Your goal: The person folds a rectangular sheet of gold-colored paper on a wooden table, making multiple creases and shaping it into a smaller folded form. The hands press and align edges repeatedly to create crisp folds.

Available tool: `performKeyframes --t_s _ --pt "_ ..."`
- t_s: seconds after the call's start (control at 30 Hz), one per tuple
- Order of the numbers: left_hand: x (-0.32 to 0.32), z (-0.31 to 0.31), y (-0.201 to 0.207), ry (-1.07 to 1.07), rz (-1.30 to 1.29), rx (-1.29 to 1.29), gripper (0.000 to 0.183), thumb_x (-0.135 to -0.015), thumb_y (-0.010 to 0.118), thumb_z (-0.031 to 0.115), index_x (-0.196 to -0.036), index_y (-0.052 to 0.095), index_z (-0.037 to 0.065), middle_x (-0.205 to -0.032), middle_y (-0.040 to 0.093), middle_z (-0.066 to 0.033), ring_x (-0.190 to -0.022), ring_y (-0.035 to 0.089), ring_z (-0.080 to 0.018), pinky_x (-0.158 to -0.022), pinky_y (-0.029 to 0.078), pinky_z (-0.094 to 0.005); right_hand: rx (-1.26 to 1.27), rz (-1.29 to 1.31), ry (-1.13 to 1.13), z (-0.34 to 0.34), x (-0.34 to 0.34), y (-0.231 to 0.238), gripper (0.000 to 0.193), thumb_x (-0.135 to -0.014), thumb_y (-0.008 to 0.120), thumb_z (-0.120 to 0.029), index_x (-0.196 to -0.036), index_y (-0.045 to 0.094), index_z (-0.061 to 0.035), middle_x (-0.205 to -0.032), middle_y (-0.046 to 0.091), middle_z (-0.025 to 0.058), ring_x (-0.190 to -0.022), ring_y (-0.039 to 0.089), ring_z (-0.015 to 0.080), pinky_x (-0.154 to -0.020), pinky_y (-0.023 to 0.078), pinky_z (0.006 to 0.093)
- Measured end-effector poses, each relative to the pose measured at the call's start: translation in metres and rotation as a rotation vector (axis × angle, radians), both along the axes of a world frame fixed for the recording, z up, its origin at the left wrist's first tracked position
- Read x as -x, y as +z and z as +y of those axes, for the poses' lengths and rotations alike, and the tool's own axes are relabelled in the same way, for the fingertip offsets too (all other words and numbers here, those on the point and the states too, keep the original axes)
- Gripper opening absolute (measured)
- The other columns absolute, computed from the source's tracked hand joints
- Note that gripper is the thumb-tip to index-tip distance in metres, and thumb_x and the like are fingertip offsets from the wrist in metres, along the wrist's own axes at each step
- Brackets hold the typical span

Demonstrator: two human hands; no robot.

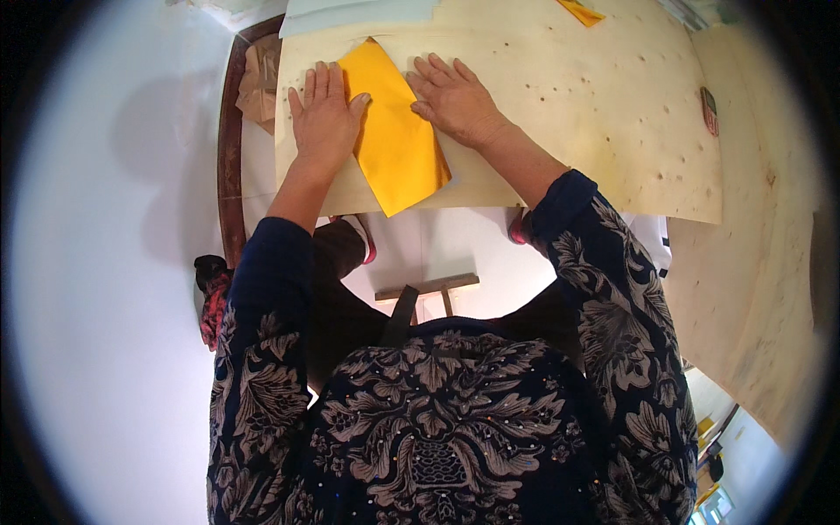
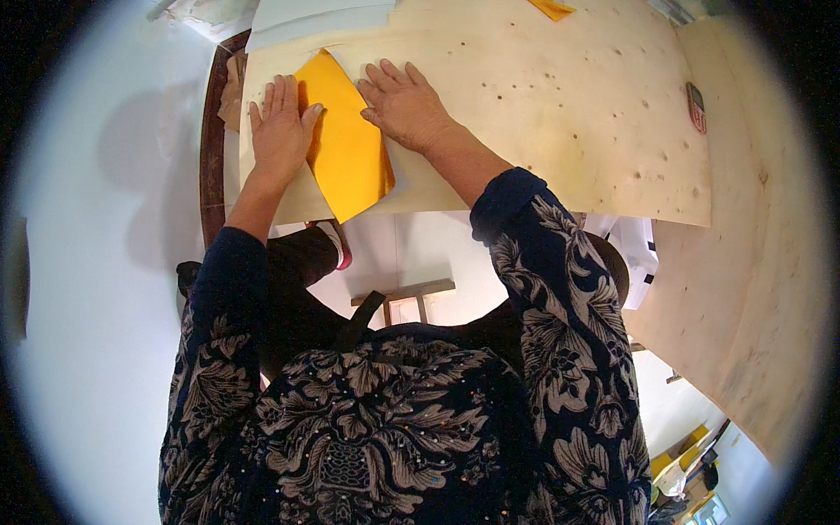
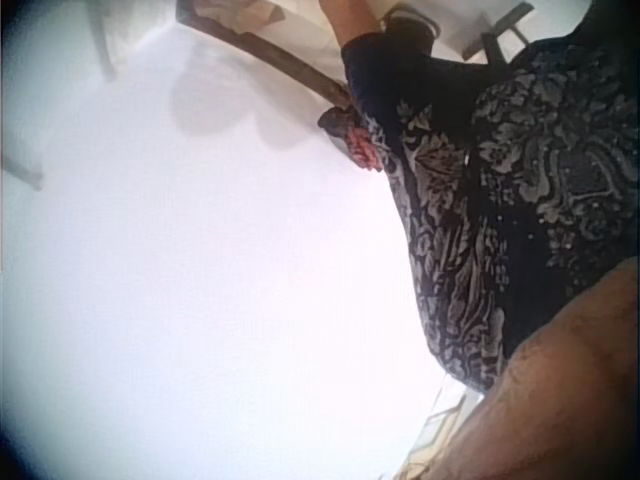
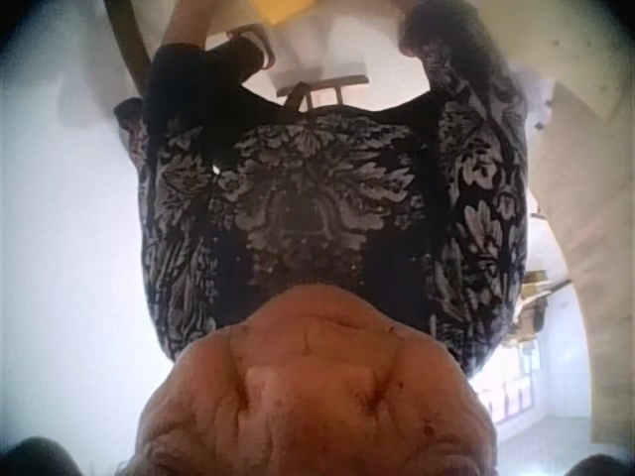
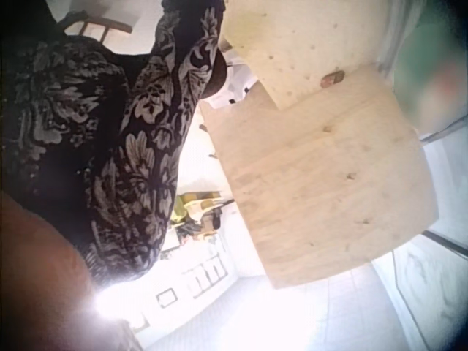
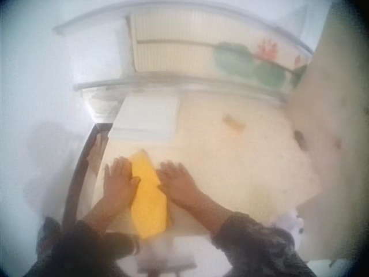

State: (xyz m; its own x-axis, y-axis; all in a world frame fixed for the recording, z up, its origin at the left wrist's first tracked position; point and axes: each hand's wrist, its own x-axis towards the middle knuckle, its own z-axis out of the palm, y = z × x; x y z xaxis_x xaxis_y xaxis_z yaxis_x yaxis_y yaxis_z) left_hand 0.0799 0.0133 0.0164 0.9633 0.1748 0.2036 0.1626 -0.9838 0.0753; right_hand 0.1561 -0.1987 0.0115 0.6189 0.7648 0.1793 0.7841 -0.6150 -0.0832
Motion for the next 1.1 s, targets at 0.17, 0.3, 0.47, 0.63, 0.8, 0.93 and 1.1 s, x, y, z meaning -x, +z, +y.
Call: performKeyframes --t_s 0.17,0.3,0.47,0.63,0.8,0.93,1.1 --pt "0.073 -0.039 0.043 -0.516 0.023 0.313 0.093 -0.076 0.08 0.039 -0.148 0.034 0.003 -0.155 0.032 -0.0204 -0.147 0.025 -0.0346 -0.12 0.017 -0.0489 -0.14 0.058 -0.006 -0.003 0.0 -0.002 0.047 -0.096 0.056 -0.036 -0.135 0.055 -0.0099 -0.147 0.045 0.0175 -0.139 0.039 0.0313 -0.114 0.03 0.0477" --pt "0.112 -0.067 0.037 -0.517 0.214 0.162 0.101 -0.067 0.084 0.035 -0.149 0.032 0.007 -0.156 0.03 -0.0164 -0.145 0.028 -0.0344 -0.119 0.02 -0.0482 -0.527 0.277 -0.174 -0.012 0.019 0.022 0.046 -0.094 0.06 -0.033 -0.13 0.057 -0.0047 -0.133 0.057 0.0193 -0.124 0.054 0.0357 -0.105 0.042 0.0442" --pt "0.118 -0.046 0.019 -0.61 0.166 -0.056 0.074 -0.077 0.073 0.012 -0.144 0.041 0.007 -0.151 0.039 -0.0152 -0.14 0.038 -0.0317 -0.116 0.031 -0.0428 -0.807 0.583 -0.285 -0.07 0.081 0.056 0.046 -0.091 0.066 -0.021 -0.132 0.055 -0.0031 -0.127 0.061 0.0177 -0.114 0.062 0.0332 -0.099 0.048 0.0405" --pt "0.138 -0.03 0.07 -0.627 0.269 0.362 0.038 -0.087 0.063 0.011 -0.125 0.061 0.003 -0.116 0.066 -0.0141 -0.11 0.063 -0.03 -0.095 0.05 -0.0351 -0.815 0.629 -0.27 -0.111 0.144 0.089 0.074 -0.078 0.081 -0.019 -0.142 0.045 -0.0054 -0.133 0.058 0.0157 -0.124 0.056 0.0302 -0.106 0.043 0.0379" --pt "0.147 -0.035 0.169 -0.523 0.41 0.934 0.026 -0.096 0.057 0.012 -0.117 0.066 0.0 -0.091 0.069 -0.0073 -0.081 0.06 -0.013 -0.079 0.049 -0.026 -0.801 0.507 0.019 -0.115 0.176 0.157 0.103 -0.061 0.092 -0.031 -0.147 0.04 -0.0071 -0.142 0.053 0.013 -0.135 0.047 0.0256 -0.116 0.03 0.0406" --pt "0.155 -0.044 0.225 -0.605 0.388 0.991 0.027 -0.098 0.058 0.018 -0.114 0.065 -0.002 -0.092 0.068 -0.0038 -0.086 0.058 -0.0096 -0.081 0.048 -0.0245 -0.931 0.719 0.121 -0.106 0.19 0.21 0.097 -0.061 0.093 -0.031 -0.142 0.045 -0.0063 -0.127 0.06 0.0096 -0.121 0.055 0.0217 -0.108 0.039 0.0366" --pt "0.176 -0.053 0.248 -0.594 0.3 1.094 0.033 -0.099 0.059 0.025 -0.115 0.066 -0.003 -0.099 0.067 -0.0024 -0.094 0.057 -0.0096 -0.086 0.048 -0.025 -1.021 1.01 -0.001 -0.104 0.214 0.244 0.049 -0.077 0.086 -0.023 -0.115 0.063 -0.003 -0.093 0.063 -0.0006 -0.089 0.059 0.0081 -0.081 0.049 0.0227"
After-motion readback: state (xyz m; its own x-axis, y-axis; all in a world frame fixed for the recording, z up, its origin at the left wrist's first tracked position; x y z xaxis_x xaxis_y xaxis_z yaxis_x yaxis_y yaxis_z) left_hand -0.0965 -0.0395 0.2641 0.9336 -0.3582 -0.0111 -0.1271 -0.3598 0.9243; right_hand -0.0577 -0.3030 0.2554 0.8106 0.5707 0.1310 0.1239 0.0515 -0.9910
